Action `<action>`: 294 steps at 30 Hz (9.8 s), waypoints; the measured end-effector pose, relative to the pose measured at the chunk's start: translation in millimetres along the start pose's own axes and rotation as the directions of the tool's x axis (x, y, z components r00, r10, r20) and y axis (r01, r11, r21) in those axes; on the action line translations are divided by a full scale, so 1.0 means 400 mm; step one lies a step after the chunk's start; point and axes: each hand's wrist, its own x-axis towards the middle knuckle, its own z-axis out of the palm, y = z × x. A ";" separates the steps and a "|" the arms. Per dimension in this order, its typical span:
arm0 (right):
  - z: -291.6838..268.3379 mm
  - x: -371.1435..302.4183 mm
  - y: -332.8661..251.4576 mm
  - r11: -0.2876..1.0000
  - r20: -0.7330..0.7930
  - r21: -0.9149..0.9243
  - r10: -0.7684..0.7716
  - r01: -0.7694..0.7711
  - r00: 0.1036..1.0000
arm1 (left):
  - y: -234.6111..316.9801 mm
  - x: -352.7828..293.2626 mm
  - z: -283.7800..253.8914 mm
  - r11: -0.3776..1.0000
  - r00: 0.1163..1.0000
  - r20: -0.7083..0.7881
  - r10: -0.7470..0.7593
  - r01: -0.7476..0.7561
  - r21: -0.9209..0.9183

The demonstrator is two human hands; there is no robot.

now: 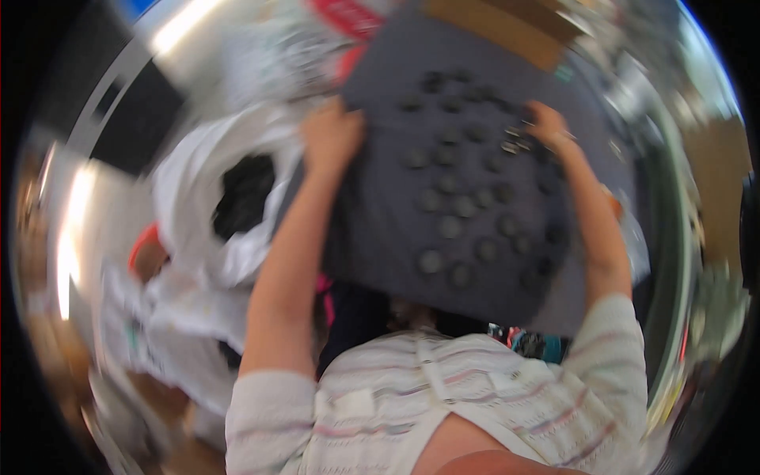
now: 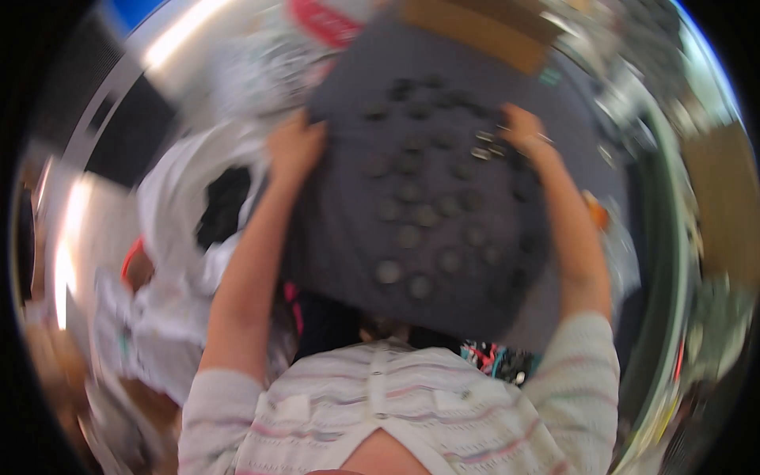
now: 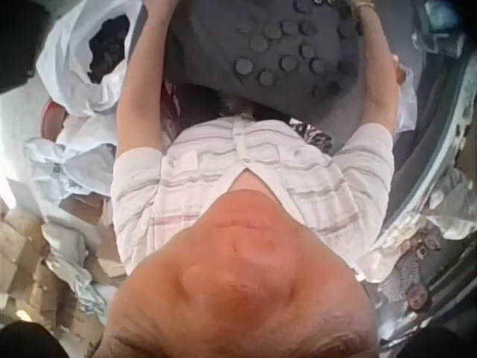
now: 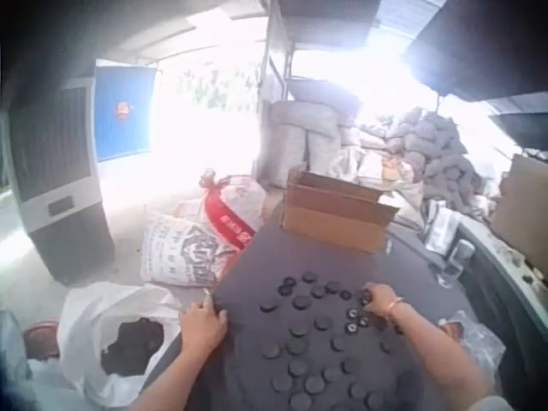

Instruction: The person assembles small plastic components by hand at a workstation table, using a rubber mallet to tap them together.

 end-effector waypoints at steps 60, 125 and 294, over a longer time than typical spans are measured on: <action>-0.081 -0.023 0.022 0.998 0.152 0.058 0.030 -0.039 0.988 | 0.016 0.014 0.031 0.969 0.996 0.070 -0.056 0.037 0.245; -0.260 0.067 -0.401 0.889 -0.516 0.116 -0.327 0.443 0.792 | -0.044 -0.007 -0.014 0.997 0.999 -0.028 -0.038 0.040 0.070; -0.072 -0.237 -0.158 0.997 0.017 0.054 -0.062 0.061 0.998 | 0.020 0.017 0.030 0.978 0.996 0.080 -0.041 0.024 0.209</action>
